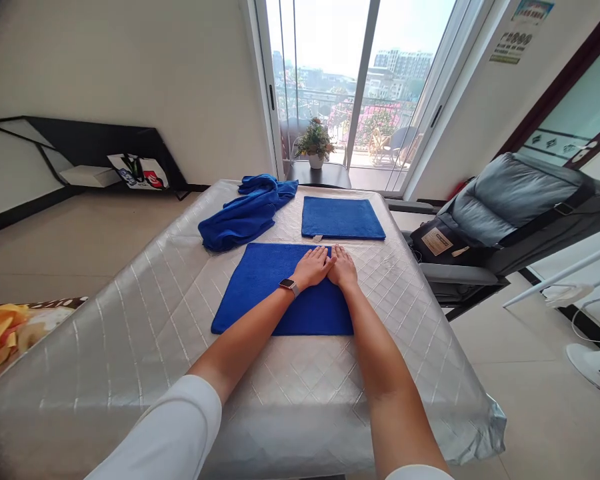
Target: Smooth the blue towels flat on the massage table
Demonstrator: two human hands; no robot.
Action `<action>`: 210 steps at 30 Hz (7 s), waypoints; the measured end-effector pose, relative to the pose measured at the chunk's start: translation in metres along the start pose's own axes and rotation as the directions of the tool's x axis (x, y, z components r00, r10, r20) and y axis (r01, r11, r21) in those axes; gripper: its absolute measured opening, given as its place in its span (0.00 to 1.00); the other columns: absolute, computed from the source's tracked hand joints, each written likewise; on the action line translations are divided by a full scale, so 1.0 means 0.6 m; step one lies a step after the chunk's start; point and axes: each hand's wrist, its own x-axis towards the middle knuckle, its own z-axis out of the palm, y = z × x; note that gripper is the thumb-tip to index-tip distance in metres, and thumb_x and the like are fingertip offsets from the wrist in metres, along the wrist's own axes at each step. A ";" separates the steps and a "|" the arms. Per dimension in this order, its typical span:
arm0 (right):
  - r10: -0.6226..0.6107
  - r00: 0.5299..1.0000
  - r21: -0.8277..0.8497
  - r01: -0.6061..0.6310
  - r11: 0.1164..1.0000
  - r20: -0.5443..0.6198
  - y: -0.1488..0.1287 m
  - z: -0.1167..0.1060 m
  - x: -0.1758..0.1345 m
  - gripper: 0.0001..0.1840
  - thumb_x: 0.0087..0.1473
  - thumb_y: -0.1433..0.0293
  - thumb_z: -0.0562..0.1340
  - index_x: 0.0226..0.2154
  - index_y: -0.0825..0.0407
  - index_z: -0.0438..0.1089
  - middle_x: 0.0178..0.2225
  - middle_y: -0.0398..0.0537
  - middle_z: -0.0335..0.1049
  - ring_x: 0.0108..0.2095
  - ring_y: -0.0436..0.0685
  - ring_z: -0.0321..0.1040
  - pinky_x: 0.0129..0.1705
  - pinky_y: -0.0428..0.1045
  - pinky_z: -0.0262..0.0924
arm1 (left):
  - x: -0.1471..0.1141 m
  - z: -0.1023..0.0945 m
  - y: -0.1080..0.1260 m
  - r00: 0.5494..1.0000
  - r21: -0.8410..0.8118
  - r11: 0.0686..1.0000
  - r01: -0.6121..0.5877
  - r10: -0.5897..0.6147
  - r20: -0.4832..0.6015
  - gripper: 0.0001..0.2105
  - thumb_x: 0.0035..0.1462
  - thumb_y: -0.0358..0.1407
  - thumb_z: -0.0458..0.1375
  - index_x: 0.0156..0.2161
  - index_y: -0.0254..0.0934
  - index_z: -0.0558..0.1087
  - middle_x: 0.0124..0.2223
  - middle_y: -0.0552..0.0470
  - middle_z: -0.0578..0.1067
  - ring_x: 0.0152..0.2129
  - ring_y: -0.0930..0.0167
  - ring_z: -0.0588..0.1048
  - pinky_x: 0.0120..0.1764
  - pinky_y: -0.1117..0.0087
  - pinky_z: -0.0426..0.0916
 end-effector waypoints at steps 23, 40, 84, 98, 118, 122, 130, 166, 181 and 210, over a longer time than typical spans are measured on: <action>0.026 1.000 0.030 -0.026 0.999 0.006 -0.004 -0.002 0.008 0.36 0.70 0.61 0.42 0.72 0.63 0.47 0.74 0.57 0.42 0.74 0.58 0.38 0.73 0.54 0.36 | -0.113 -0.068 -0.284 0.940 0.095 0.938 0.334 -0.324 -0.108 0.42 0.68 0.60 0.33 0.72 0.27 0.53 0.75 0.39 0.51 0.72 0.59 0.48 0.71 0.57 0.44; 0.041 0.998 -0.009 -0.041 0.999 0.055 -0.015 -0.001 -0.090 0.38 0.71 0.57 0.40 0.73 0.63 0.44 0.75 0.57 0.37 0.75 0.60 0.34 0.73 0.56 0.33 | -0.117 -0.070 -0.282 0.940 0.102 0.937 0.335 -0.324 -0.111 0.41 0.69 0.58 0.32 0.72 0.28 0.53 0.75 0.40 0.52 0.72 0.61 0.48 0.71 0.58 0.43; 0.050 0.998 -0.042 -0.048 0.998 0.039 -0.018 -0.001 -0.089 0.37 0.72 0.58 0.40 0.73 0.63 0.43 0.75 0.56 0.38 0.74 0.60 0.36 0.73 0.56 0.35 | -0.219 -0.086 -0.218 0.961 0.162 0.949 0.271 -0.276 0.008 0.43 0.69 0.58 0.28 0.73 0.22 0.48 0.75 0.37 0.48 0.73 0.60 0.46 0.72 0.58 0.42; 0.048 0.999 -0.093 -0.045 0.995 0.023 -0.043 -0.020 -0.151 0.35 0.72 0.60 0.40 0.72 0.64 0.47 0.74 0.55 0.42 0.74 0.62 0.38 0.73 0.58 0.37 | -0.222 -0.084 -0.220 0.965 0.126 0.956 0.264 -0.263 -0.017 0.43 0.69 0.58 0.29 0.73 0.23 0.50 0.75 0.37 0.50 0.72 0.60 0.48 0.71 0.58 0.43; 0.042 0.995 -0.039 -0.039 0.999 0.090 -0.042 -0.014 -0.166 0.36 0.72 0.60 0.40 0.73 0.63 0.42 0.76 0.55 0.36 0.75 0.61 0.33 0.73 0.58 0.33 | -0.188 -0.031 0.005 0.960 0.093 0.958 -0.271 0.276 -0.054 0.36 0.73 0.53 0.34 0.71 0.27 0.57 0.72 0.38 0.59 0.71 0.64 0.54 0.70 0.61 0.49; 0.025 0.996 -0.052 -0.021 0.998 0.086 -0.040 -0.015 -0.170 0.34 0.71 0.63 0.41 0.74 0.60 0.42 0.76 0.53 0.35 0.75 0.60 0.33 0.73 0.57 0.33 | -0.145 -0.007 0.043 0.976 0.068 0.974 -0.216 0.217 -0.017 0.36 0.73 0.52 0.31 0.71 0.26 0.56 0.72 0.39 0.58 0.71 0.64 0.53 0.71 0.60 0.47; 0.043 0.997 -0.010 -0.042 0.999 0.059 -0.043 -0.012 -0.165 0.35 0.72 0.59 0.40 0.73 0.60 0.44 0.75 0.56 0.38 0.75 0.61 0.35 0.73 0.59 0.34 | -0.185 -0.032 -0.051 0.996 0.109 0.991 -0.079 0.075 0.040 0.38 0.70 0.57 0.32 0.73 0.32 0.52 0.74 0.44 0.53 0.72 0.64 0.48 0.72 0.59 0.43; 0.018 0.997 -0.085 -0.012 0.996 0.072 -0.037 -0.002 -0.286 0.36 0.72 0.56 0.41 0.74 0.57 0.43 0.75 0.52 0.36 0.75 0.59 0.33 0.74 0.59 0.36 | -0.299 -0.076 -0.169 0.991 0.141 0.980 0.137 -0.136 -0.020 0.40 0.70 0.57 0.32 0.73 0.27 0.52 0.74 0.40 0.52 0.72 0.62 0.50 0.72 0.58 0.43; 0.011 0.997 -0.028 -0.009 1.000 0.073 -0.044 -0.004 -0.284 0.37 0.72 0.55 0.40 0.74 0.58 0.43 0.75 0.53 0.36 0.75 0.61 0.33 0.74 0.60 0.34 | -0.292 -0.084 -0.117 0.999 0.165 0.985 0.048 -0.045 -0.025 0.40 0.71 0.55 0.32 0.72 0.22 0.51 0.74 0.35 0.51 0.72 0.61 0.49 0.71 0.61 0.44; 0.010 0.997 -0.080 -0.005 0.997 0.070 -0.040 -0.006 -0.285 0.36 0.72 0.56 0.42 0.74 0.57 0.43 0.75 0.53 0.38 0.75 0.60 0.34 0.74 0.58 0.35 | -0.433 -0.076 -0.149 0.999 0.233 0.972 0.015 -0.026 0.046 0.31 0.73 0.45 0.36 0.73 0.28 0.50 0.75 0.41 0.50 0.72 0.62 0.48 0.71 0.55 0.46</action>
